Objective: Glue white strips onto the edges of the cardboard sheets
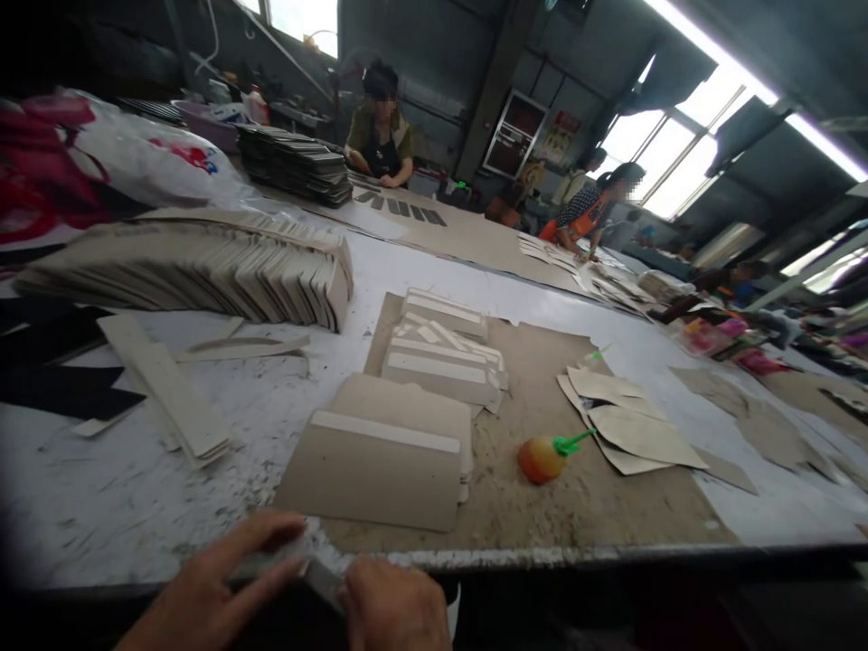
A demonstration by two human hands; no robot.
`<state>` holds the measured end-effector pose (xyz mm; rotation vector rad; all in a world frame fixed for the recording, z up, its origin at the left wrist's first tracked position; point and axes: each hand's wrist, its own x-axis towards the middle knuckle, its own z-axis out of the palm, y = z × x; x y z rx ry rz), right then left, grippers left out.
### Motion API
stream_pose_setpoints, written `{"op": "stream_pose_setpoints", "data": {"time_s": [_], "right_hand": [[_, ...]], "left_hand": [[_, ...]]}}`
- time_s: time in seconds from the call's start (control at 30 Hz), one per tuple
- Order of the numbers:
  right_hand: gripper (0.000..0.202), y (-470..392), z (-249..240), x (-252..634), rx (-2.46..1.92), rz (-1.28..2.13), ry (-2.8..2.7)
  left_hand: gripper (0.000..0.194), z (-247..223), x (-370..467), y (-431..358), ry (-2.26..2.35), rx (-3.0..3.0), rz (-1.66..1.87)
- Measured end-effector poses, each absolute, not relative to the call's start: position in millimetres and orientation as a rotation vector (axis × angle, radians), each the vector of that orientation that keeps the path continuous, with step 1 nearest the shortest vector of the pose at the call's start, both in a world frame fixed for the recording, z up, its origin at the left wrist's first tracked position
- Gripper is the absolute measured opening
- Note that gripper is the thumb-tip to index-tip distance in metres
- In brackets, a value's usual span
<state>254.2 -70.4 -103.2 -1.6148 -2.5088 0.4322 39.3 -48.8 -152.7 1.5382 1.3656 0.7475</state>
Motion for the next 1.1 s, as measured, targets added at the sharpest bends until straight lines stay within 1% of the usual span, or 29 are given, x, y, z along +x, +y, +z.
{"op": "stream_pose_setpoints", "data": {"time_s": [0.07,0.1,0.13,0.2,0.3,0.43,0.53,0.6,0.77,0.9,1.1], "right_hand": [[0.019,-52.3,-92.0,253.8,-1.617,0.494,-2.41],[0.021,-42.4,-86.2,251.6,-1.635,0.527,-2.376],[0.022,-32.2,-81.1,247.7,-1.663,0.55,-2.358],[0.02,-12.1,-74.4,236.0,-1.721,0.545,-2.386],[0.015,13.5,-74.5,215.8,-1.772,0.44,-2.531],[0.013,32.4,-83.3,202.0,-1.824,0.284,-2.647],[0.015,37.1,-86.1,200.8,-1.825,0.266,-2.681],[0.015,38.4,-85.6,199.7,-1.832,0.271,-2.712],[0.017,40.9,-85.0,191.7,-1.87,0.264,-2.771],[0.019,42.5,-85.1,187.2,-1.835,0.244,-2.793],[0.021,45.3,-82.5,185.1,-1.831,0.304,-2.793]], "left_hand": [[0.058,-146.8,37.6,-28.0,1.555,1.242,0.966],[0.069,-145.8,37.2,-17.8,1.579,1.115,1.034],[0.077,-145.7,37.0,-8.4,1.565,1.029,1.068],[0.082,-146.8,37.1,7.9,1.463,0.971,1.043],[0.072,-147.6,35.6,25.6,1.331,0.985,0.941],[0.044,-145.4,30.4,39.4,1.254,1.003,0.841],[0.033,-141.4,28.9,44.0,1.262,1.0,0.817],[0.032,-136.9,29.5,44.2,1.277,0.979,0.82],[0.04,-124.6,30.9,36.4,1.243,0.834,0.784],[0.033,-123.4,29.6,31.2,1.185,0.741,0.823],[0.05,-127.7,28.3,32.5,1.058,0.677,0.71]]}}
